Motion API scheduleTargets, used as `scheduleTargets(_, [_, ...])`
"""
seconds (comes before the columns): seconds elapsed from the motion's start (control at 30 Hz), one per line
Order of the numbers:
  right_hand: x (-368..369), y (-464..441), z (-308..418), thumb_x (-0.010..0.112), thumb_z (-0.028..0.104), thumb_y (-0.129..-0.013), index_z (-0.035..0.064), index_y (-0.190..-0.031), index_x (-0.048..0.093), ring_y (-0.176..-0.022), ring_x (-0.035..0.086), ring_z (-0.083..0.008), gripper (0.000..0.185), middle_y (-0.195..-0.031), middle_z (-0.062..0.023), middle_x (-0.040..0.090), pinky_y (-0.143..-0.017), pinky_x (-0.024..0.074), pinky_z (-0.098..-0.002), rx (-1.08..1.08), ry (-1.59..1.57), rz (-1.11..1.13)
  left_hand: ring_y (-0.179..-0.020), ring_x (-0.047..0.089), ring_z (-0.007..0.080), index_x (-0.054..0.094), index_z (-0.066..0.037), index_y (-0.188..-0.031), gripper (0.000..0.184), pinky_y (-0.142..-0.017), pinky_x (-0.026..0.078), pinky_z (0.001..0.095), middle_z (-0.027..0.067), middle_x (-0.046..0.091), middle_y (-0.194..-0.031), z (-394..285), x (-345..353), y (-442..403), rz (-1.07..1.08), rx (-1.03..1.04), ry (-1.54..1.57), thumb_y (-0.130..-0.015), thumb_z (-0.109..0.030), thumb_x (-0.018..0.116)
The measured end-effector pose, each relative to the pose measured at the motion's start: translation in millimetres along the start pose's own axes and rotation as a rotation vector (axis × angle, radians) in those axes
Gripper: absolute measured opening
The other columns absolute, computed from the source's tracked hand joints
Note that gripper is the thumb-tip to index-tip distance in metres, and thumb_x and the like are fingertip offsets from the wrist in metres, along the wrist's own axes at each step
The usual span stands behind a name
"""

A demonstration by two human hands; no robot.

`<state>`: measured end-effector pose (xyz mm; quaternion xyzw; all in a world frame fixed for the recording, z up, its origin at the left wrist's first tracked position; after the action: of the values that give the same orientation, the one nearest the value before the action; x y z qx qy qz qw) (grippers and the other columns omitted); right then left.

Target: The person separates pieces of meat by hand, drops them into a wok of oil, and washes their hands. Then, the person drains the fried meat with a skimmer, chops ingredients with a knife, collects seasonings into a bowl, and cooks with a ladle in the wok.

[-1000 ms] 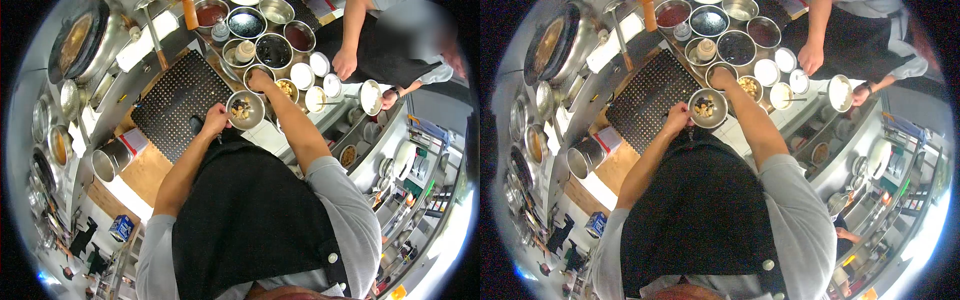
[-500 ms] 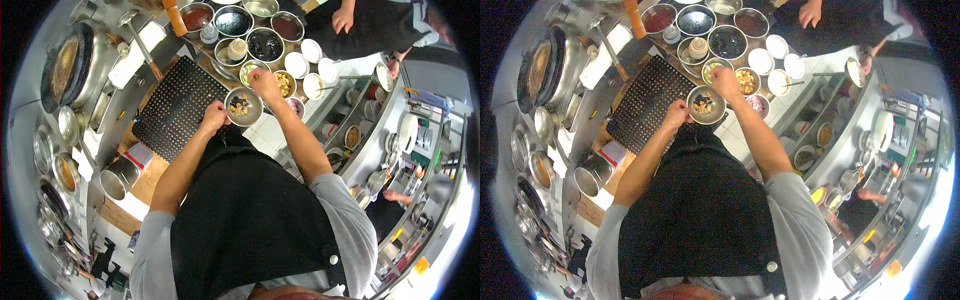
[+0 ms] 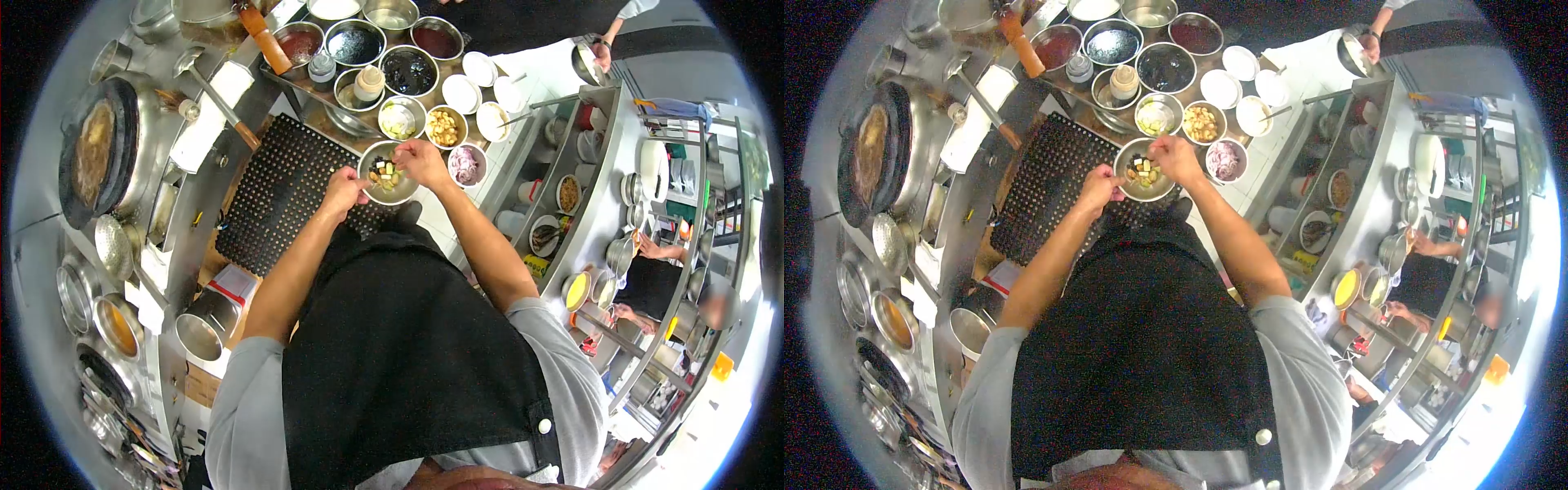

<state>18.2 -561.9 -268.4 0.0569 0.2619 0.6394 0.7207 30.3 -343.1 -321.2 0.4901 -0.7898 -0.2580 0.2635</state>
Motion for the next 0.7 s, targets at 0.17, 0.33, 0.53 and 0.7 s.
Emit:
scheduleTargets(0.17, [-31.0, -18.0, 56.8, 0.061, 0.032, -0.099, -0.0042, -0.129, 0.064, -0.092, 0.074, -0.0233, 0.046, -0.103, -0.0181, 0.074, -0.071, 0.0584, -0.0358, 0.030, -0.076, -0.054, -0.055, 0.062, 0.0168, 0.057, -0.003, -0.089, 0.015, -0.049, 0.055, 0.0306, 0.0079, 0.063, -0.074, 10.6, -0.7, 6.5, -0.041, 0.008, 0.023, -0.088, -0.006, 0.072])
scheduleTargets(0.33, [-103.2, -14.9, 40.5, 0.065, 0.032, -0.098, -0.0027, -0.107, 0.070, -0.089, 0.071, -0.0277, 0.037, -0.094, -0.0183, 0.074, -0.080, 0.0540, -0.0393, -0.278, 0.298, -0.284, -0.061, 0.064, 0.0157, 0.058, -0.004, -0.090, 0.012, -0.050, 0.055, 0.0279, 0.0071, 0.063, -0.077, 29.8, -2.0, 26.7, -0.161, 0.080, 0.106, -0.089, -0.007, 0.070])
scheduleTargets(0.53, [-263.8, 16.6, -72.8, 0.072, 0.017, -0.093, 0.0015, -0.087, 0.067, -0.059, 0.061, -0.0146, 0.018, -0.079, -0.0069, 0.067, -0.056, 0.0508, -0.0318, 0.045, -0.194, -0.757, -0.064, 0.064, 0.0150, 0.056, -0.006, -0.090, 0.011, -0.054, 0.056, 0.0269, 0.0066, 0.064, -0.079, 38.6, 39.9, 73.7, -0.276, 0.002, 0.237, -0.091, -0.004, 0.067])
scheduleTargets(0.7, [-286.8, -35.7, -58.0, 0.065, 0.031, -0.092, -0.0007, -0.091, 0.074, -0.082, 0.071, -0.0426, 0.033, -0.088, -0.0249, 0.072, -0.075, 0.0564, -0.0488, -0.205, 0.426, -0.360, -0.065, 0.064, 0.0144, 0.054, -0.007, -0.092, 0.011, -0.057, 0.056, 0.0273, 0.0060, 0.065, -0.080, 33.6, 97.5, 83.4, -0.324, 0.035, 0.262, -0.093, -0.005, 0.065])
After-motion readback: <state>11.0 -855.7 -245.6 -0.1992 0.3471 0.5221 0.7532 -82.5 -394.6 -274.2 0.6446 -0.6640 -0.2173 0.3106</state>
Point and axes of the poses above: each hand's wrist, its own y-axis away from the middle knuckle, its own x-axis out of the palm, z = x × y, the point moved 5 cm from there along -y, towards the middle knuckle
